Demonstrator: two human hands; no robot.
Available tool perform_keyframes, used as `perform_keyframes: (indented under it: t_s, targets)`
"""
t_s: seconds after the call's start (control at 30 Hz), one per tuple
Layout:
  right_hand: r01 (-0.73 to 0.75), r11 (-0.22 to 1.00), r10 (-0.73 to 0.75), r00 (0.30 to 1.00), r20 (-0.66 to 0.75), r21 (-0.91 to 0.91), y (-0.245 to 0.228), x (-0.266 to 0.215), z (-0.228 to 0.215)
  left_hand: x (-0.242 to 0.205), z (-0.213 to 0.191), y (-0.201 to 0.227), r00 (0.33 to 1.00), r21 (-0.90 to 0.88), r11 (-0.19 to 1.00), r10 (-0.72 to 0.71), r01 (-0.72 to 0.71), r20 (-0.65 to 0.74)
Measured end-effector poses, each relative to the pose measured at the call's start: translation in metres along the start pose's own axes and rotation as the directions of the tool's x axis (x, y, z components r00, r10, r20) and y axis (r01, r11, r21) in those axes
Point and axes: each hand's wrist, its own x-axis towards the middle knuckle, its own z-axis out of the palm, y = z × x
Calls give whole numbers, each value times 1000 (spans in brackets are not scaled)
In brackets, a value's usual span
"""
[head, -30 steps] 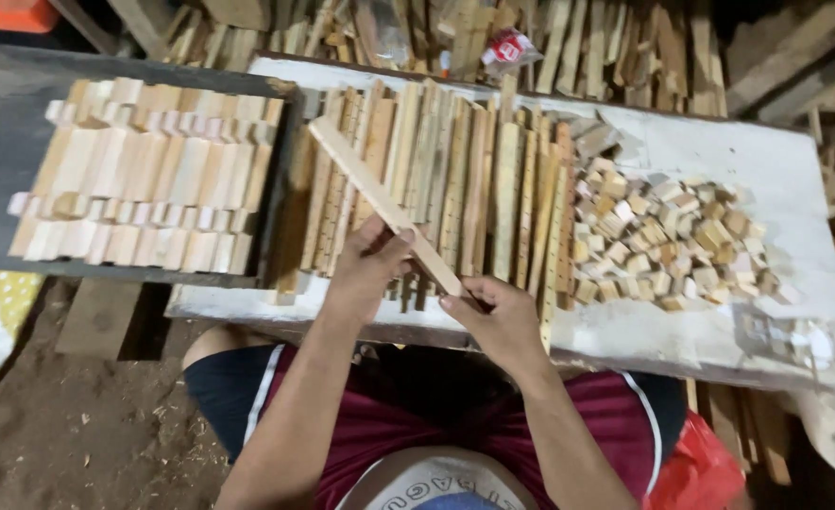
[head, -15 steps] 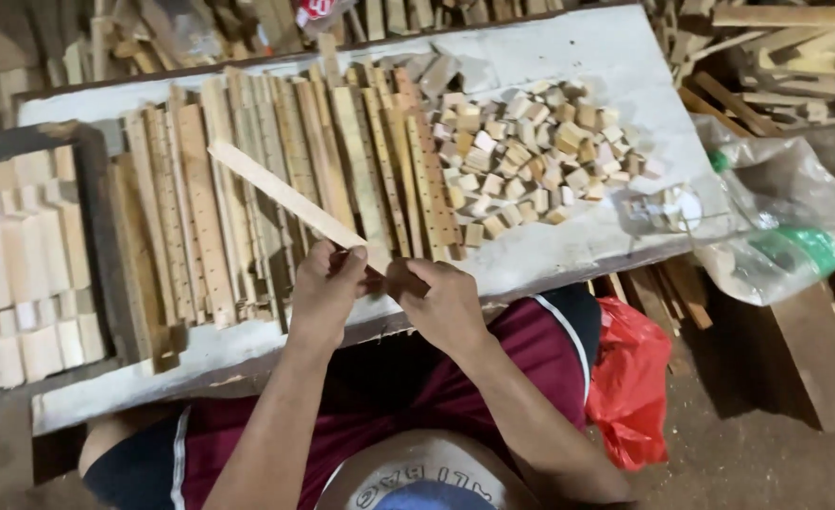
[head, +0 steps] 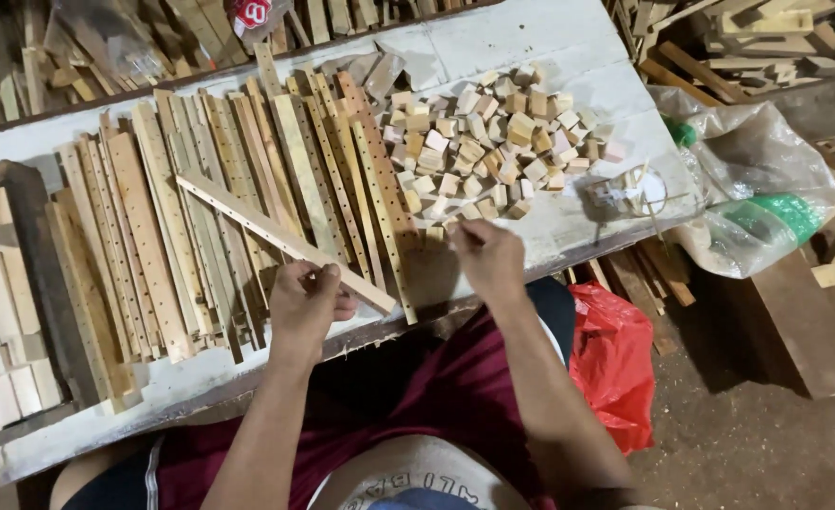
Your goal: The person sits at a low workbench, picks small wooden blocks from a pile, and presses them into the holes of slotted wooden strips, then places the filled strips into a tray alongside other completed strips.
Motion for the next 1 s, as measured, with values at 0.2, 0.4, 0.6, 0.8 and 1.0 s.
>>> perform_keyframes:
  t_s: [0.2,0.4,0.6,0.8,1.0]
  targets:
    - [82,957,-81,997,14,-279,28,77,22,-14,4,12,998,163,986,-27,35,-51]
    - [504,635,-427,861,278,-586,58,171,70,-11,-2,9,999,221,975,8,-1,-31]
    - [569,513,-279,819,501,-643,-29,153,14,-11,-8,10,998,497,867,54,-35,-24]
    - [655,477,-394,755,524,-586,22,175,33,-24,10,30,962,594,771,271,-229,19]
    - [530,738,-472,848,243,-418,46,155,40,9,40,19,950,413,857,297,-309,94]
